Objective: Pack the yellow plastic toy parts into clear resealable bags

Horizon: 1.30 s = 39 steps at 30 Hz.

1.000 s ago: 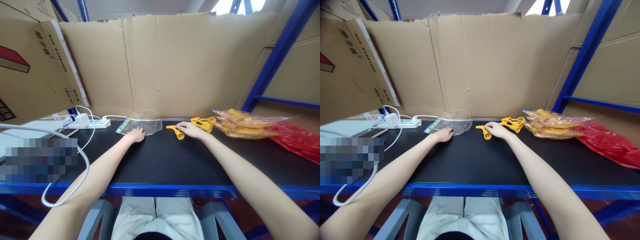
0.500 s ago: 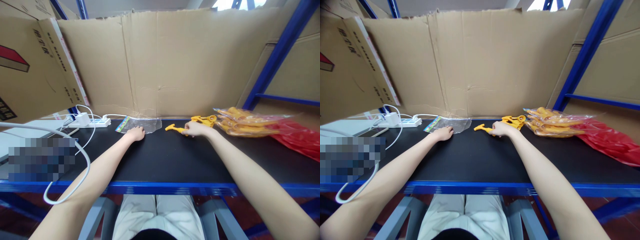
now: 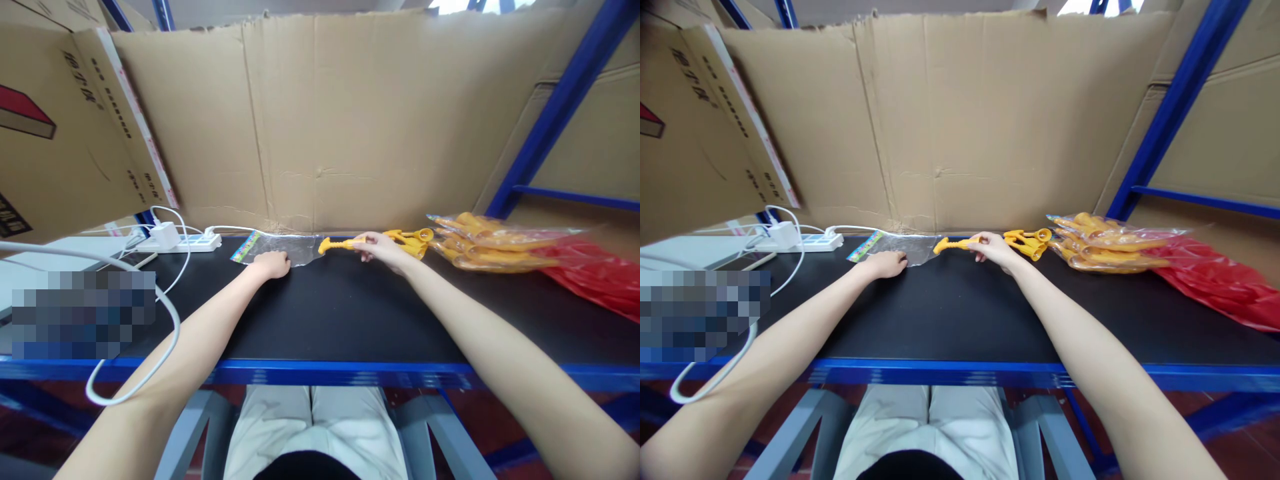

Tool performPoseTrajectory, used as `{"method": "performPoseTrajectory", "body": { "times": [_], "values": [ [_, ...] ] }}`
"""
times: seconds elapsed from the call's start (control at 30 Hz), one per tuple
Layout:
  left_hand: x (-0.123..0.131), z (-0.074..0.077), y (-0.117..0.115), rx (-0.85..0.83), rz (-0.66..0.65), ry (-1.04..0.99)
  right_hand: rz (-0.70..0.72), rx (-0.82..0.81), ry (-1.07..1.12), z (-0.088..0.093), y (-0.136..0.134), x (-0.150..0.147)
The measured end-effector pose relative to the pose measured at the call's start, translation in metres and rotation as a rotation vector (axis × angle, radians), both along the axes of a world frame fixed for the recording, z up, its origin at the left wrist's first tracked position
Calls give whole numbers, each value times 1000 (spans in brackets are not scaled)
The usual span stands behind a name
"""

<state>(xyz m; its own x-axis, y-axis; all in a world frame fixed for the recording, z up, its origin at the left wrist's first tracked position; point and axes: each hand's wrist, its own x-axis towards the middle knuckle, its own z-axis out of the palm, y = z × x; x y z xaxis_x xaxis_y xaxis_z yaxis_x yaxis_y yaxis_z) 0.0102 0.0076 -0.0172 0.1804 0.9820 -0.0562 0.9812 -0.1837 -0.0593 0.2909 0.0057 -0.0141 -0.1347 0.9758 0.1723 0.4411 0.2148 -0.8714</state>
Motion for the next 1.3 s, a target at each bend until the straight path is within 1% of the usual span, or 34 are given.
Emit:
{"method": "performPoseTrajectory", "body": {
  "times": [0.1,0.17,0.27,0.37,0.47,0.57,0.77,0.9,1.03,1.3],
  "values": [
    [2,1,-3,8,15,4,49,-80,-40,-1,-2,-1],
    [5,0,-4,52,14,19,70,-110,-61,-1,-3,2],
    [10,-1,-7,214,-26,14,132,-151,-35,-1,-2,6],
    [18,-2,-9,333,-104,-76,222,-196,41,-1,-3,7],
    [26,-1,-12,331,-155,-153,287,-209,75,2,-5,5],
    [30,-2,-15,340,-177,-148,306,-215,53,4,-8,3],
    [29,-4,-12,341,-159,-121,390,-253,-3,7,-11,-1],
    [28,-5,-12,338,-175,-135,390,-236,-42,9,-14,-2],
    [30,-3,-16,399,-270,-133,355,-178,-34,12,-17,-5],
    [35,-4,-20,516,-559,-166,312,-46,-78,8,-15,-11]
  ]
}}
